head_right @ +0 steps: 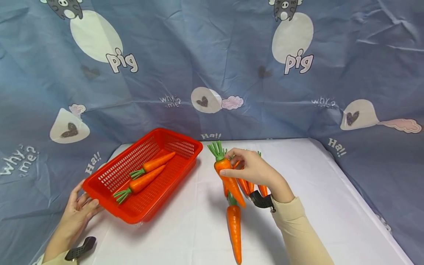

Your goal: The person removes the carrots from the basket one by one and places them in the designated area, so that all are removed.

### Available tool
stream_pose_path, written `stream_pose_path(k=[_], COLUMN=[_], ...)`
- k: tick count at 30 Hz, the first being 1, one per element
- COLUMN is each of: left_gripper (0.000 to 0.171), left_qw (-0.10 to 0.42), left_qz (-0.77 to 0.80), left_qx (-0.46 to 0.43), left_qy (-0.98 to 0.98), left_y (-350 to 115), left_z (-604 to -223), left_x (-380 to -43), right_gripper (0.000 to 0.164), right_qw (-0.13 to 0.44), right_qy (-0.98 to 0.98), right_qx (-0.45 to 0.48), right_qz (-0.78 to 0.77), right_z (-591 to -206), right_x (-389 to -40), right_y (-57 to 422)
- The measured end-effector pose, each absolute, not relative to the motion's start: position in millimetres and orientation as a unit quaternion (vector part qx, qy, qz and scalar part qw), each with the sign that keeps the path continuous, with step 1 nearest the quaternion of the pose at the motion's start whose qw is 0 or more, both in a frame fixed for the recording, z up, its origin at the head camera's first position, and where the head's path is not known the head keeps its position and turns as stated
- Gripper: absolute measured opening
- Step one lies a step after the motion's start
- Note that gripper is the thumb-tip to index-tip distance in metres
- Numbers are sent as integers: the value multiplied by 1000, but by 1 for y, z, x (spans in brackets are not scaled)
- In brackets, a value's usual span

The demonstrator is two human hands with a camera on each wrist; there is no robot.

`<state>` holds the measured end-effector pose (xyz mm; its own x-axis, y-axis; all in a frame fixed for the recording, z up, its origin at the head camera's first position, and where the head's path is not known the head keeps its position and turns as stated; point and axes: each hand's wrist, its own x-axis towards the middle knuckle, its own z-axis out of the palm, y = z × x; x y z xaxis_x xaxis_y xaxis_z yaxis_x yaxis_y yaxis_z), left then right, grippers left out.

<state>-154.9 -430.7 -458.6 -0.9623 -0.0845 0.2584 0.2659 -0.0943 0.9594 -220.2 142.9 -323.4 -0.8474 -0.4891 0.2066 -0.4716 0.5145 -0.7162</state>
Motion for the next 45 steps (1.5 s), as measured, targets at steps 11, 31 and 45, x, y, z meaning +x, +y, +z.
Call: stream_pose_path(k=[11,31,45], left_gripper=[83,83,83], left_qw=[119,115,110], left_qz=[-754,-750,-746], left_qx=[-83,-80,-64], left_qy=[-641,-646,-653], left_y=[-430,-429,-429], left_z=[-460,-459,-458], left_x=[-152,-154,-154], right_gripper=[47,52,49], right_qw=[41,88,120], right_qy=[868,847,842], right_qx=[-188,-93,-73], right_qz=[-457,-515,-521], right_z=[-355,-407,-429], right_x=[-193,-171,-164], right_y=[168,185,184])
